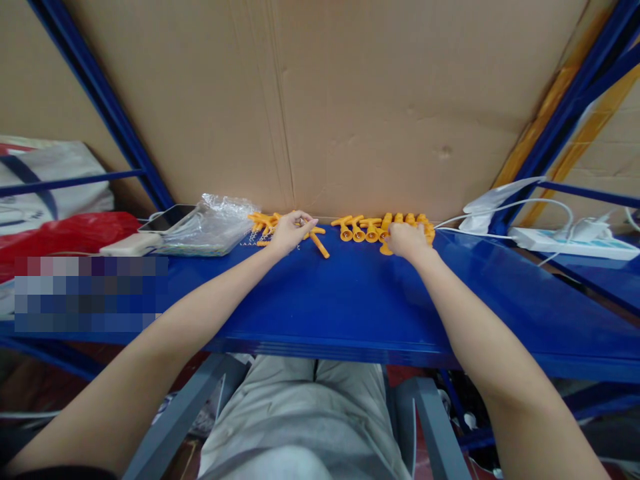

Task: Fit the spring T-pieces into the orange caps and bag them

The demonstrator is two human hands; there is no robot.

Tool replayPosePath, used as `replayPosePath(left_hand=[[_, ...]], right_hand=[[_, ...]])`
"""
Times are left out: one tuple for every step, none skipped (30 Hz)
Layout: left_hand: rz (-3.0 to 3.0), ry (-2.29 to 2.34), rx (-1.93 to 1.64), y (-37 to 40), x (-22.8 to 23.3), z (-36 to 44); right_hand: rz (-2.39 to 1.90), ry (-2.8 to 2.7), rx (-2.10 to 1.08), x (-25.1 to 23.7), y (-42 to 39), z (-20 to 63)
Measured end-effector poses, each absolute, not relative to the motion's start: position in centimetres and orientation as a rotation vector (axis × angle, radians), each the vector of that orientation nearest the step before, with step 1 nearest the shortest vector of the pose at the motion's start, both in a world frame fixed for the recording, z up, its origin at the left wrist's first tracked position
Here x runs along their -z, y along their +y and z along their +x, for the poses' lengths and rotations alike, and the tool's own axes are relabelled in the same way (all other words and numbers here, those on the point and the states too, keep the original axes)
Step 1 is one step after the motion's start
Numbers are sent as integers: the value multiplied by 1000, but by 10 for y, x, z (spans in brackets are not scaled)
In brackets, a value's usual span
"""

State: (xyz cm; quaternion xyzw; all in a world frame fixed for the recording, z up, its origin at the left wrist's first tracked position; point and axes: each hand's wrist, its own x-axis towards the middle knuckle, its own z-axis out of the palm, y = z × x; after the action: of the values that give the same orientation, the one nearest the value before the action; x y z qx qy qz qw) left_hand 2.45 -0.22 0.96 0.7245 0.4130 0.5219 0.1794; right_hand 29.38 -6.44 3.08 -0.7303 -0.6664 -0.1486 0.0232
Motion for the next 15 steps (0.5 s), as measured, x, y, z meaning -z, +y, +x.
replayPosePath(left_hand=[[2030, 1164, -1493, -1, -10, 24], [2013, 1164, -1506, 0, -9, 24], [1998, 1166, -1512, 1, -9, 24], [1983, 1171, -1515, 2, -10, 24], [1969, 1177, -1517, 2, -10, 24], [1956, 1182, -1522, 3, -10, 24], [1946, 1182, -1531, 3, -10, 24], [1941, 1177, -1546, 2, -11, 24], [1940, 1171, -1563, 2, -11, 24], [1943, 1163, -1577, 2, -12, 25], [1947, 1157, -1584, 1, -13, 25], [1952, 1150, -1583, 0, -13, 26], [1959, 1143, -1571, 0, -13, 26], [1966, 1136, -1546, -1, -14, 27], [1975, 1131, -1510, -2, -14, 27]], right_hand=[[-2245, -2071, 451, -31, -64, 293], [-2224, -2081, 440, -31, -64, 293], [-2197, -2091, 430, -31, -64, 292], [-2164, -2103, 417, -31, -64, 292], [-2127, -2114, 403, -30, -64, 291], [-2093, -2122, 388, -30, -63, 291], [-2063, -2128, 376, -29, -63, 290], [-2037, -2132, 367, -28, -63, 290], [-2015, -2138, 358, -28, -62, 289], [-1995, -2144, 350, -27, -62, 289], [-1974, -2151, 334, -26, -62, 288], [-1952, -2158, 311, -26, -62, 288], [-1928, -2164, 280, -25, -62, 287], [-1906, -2170, 245, -25, -61, 287], [-1882, -2175, 211, -25, -61, 286]])
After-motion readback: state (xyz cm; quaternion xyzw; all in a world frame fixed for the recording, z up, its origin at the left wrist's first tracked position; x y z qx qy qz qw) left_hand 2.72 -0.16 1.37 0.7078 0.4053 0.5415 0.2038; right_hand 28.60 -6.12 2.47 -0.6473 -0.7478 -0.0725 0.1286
